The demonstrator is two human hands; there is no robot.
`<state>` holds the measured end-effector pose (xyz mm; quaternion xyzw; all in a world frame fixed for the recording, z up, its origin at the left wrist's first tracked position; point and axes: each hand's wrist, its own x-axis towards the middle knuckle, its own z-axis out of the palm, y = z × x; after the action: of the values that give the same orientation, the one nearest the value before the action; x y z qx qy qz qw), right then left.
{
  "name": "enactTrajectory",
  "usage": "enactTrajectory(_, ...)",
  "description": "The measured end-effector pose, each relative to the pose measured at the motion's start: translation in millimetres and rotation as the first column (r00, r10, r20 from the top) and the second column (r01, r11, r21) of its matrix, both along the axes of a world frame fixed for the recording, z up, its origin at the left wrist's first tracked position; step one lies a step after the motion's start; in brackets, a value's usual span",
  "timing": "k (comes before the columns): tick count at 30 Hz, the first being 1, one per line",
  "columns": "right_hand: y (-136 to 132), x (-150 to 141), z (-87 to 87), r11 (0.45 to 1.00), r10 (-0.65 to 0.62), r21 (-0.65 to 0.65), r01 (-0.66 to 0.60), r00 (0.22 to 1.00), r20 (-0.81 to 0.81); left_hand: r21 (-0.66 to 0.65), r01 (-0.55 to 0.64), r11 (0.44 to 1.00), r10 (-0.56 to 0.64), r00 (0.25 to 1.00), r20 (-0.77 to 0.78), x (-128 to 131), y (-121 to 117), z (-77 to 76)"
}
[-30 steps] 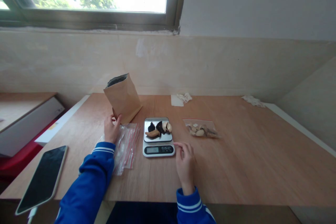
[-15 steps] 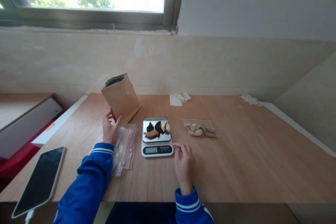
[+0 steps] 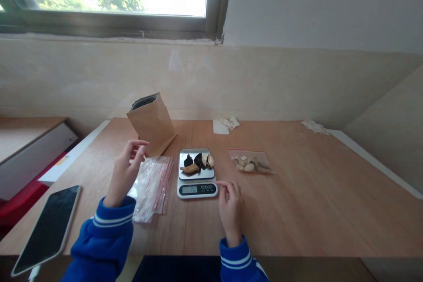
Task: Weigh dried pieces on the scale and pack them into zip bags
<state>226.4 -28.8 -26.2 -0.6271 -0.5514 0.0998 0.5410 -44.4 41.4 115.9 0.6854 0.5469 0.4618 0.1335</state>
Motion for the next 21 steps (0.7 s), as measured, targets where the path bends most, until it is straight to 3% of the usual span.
enactTrajectory(1, 0, 0, 0.1, 1.0, -0.005, 0.004, 0.005, 1.0, 0.0, -0.103, 0.033, 0.994, -0.039, 0.998, -0.051, 0, -8, -0.3)
enactTrajectory(3, 0, 0, 0.9, 1.0, -0.012, 0.007, 0.012, 1.0, -0.003, -0.238, -0.009, 0.971, -0.034, 0.984, -0.175, -6, -20, -13.7)
enactTrajectory(7, -1, -1, 4.1, 1.0, -0.01, 0.0, 0.01, 1.0, -0.002, -0.283, -0.158, 0.946, 0.068, 0.95, -0.305, -26, -36, -64.3)
enactTrajectory(10, -1, -1, 5.1, 1.0, -0.004, 0.006, 0.004, 1.0, 0.0, -0.328, -0.13, 0.936, 0.013, 0.941, -0.337, -34, -43, -87.7)
enactTrajectory(17, -1, -2, 3.6, 1.0, -0.001, 0.006, 0.001, 1.0, -0.018, -0.374, -0.101, 0.922, 0.027, 0.98, -0.198, -33, -36, -92.1)
enactTrajectory(21, -2, -3, 6.9, 1.0, 0.007, 0.001, -0.007, 1.0, -0.023, -0.416, -0.078, 0.906, -0.012, 0.978, -0.208, -34, -32, -90.4)
